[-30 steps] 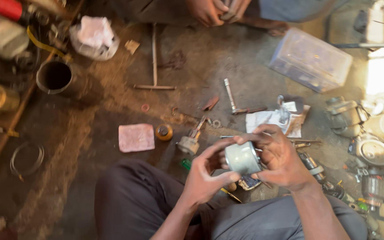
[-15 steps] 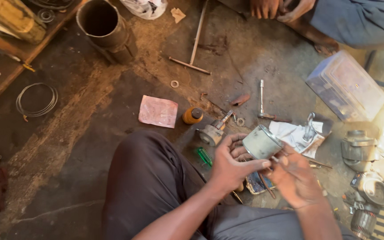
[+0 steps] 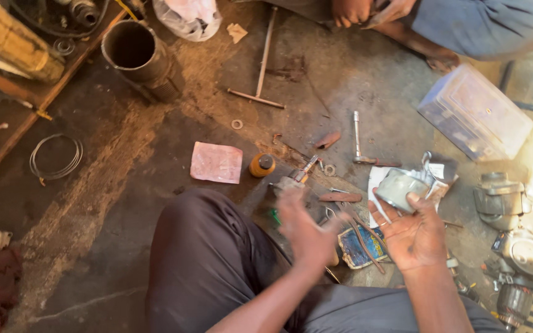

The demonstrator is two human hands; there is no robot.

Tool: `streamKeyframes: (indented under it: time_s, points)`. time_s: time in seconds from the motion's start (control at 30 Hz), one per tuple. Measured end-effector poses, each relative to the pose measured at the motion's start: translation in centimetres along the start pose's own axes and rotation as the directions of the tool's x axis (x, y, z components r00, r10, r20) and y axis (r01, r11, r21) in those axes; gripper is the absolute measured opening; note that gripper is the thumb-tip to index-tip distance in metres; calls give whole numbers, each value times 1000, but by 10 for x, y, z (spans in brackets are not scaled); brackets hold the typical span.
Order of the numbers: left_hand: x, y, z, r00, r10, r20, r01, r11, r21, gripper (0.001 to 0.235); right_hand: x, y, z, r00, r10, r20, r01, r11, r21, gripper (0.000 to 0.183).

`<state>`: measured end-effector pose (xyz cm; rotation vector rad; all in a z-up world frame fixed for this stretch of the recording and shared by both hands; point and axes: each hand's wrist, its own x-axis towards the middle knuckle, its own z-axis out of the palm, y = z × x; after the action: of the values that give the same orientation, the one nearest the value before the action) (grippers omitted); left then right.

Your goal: The person wipes a cylindrical metal housing with a cloth, then inserts a rotor assembly into the housing. They rotate the rotor to check alignment and fit, then remove it to wipe the housing interior again before reinserting the rotor.

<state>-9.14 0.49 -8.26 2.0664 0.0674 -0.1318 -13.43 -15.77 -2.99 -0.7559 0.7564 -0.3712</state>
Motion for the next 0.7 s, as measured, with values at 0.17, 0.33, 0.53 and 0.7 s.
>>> streamKeyframes:
  time_s: [0.17, 0.33, 0.53, 0.7]
  points:
    - [29, -28, 12, 952, -298, -72, 286, 948, -138, 99, -3, -17, -2, 998, -1, -64, 4, 999, 34, 50]
    - [49, -44, 20, 963, -253, -90, 254, 967, 6, 89, -6, -21, -5, 999, -19, -35, 21, 998, 54, 47]
    - [49, -43, 16, 958, -283, -50, 288, 946, 150, 83, -7, -25, -15, 999, -49, -18, 51, 995, 90, 46]
    - [49, -37, 14, 959, -275, -64, 282, 947, 152, 82, -2, -29, -25, 997, -70, -30, 72, 993, 97, 43]
